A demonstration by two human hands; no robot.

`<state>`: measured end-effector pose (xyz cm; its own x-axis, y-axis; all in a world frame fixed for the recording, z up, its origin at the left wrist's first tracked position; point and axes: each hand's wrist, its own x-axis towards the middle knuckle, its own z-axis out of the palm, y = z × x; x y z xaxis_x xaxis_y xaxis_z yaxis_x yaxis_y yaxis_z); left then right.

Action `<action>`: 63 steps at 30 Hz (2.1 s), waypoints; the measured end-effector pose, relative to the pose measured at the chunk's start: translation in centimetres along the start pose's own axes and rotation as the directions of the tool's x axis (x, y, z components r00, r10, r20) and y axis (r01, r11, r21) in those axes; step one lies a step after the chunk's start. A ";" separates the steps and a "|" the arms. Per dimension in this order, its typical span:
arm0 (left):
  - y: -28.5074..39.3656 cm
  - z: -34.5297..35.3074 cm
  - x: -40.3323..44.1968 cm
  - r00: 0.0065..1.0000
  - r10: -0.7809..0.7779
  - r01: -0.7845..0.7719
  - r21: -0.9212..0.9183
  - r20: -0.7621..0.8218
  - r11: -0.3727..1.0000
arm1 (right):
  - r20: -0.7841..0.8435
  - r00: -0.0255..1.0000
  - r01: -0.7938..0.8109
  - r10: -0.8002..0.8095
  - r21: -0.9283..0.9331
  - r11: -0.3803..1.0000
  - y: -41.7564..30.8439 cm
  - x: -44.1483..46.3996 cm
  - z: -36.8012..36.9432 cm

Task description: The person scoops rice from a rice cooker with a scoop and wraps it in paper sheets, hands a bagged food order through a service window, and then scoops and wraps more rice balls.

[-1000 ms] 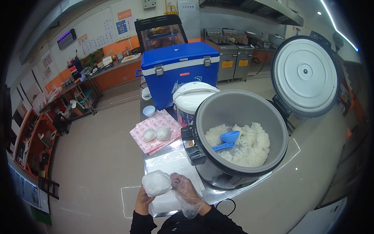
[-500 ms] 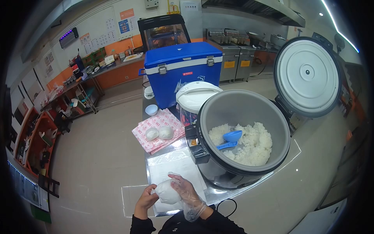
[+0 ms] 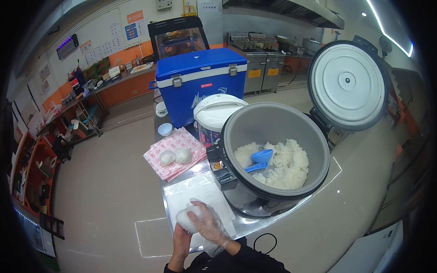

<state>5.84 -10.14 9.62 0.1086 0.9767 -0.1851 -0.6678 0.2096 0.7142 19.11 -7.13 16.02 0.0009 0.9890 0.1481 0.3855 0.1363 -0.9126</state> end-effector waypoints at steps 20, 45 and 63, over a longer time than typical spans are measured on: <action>-5.1 -10.7 33.5 0.882 0.471 -0.093 0.982 0.004 0.166 | 0.334 0.813 0.322 0.477 -0.940 0.110 6.3 17.5 -23.5; 2.8 31.5 8.4 0.747 -0.044 -0.661 0.749 0.663 0.045 | 0.098 0.930 0.276 -0.354 -0.823 0.497 -10.7 12.5 -32.0; 3.5 34.0 6.6 0.799 0.106 -0.601 0.792 0.592 0.107 | 0.199 0.974 0.112 -0.109 -0.002 0.994 -9.7 8.0 -31.5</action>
<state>29.22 -1.39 33.88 0.4520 0.8297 0.3277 0.4464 -0.5284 0.7221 44.47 -2.34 38.02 -0.2250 0.9598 0.1679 0.3849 0.2458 -0.8896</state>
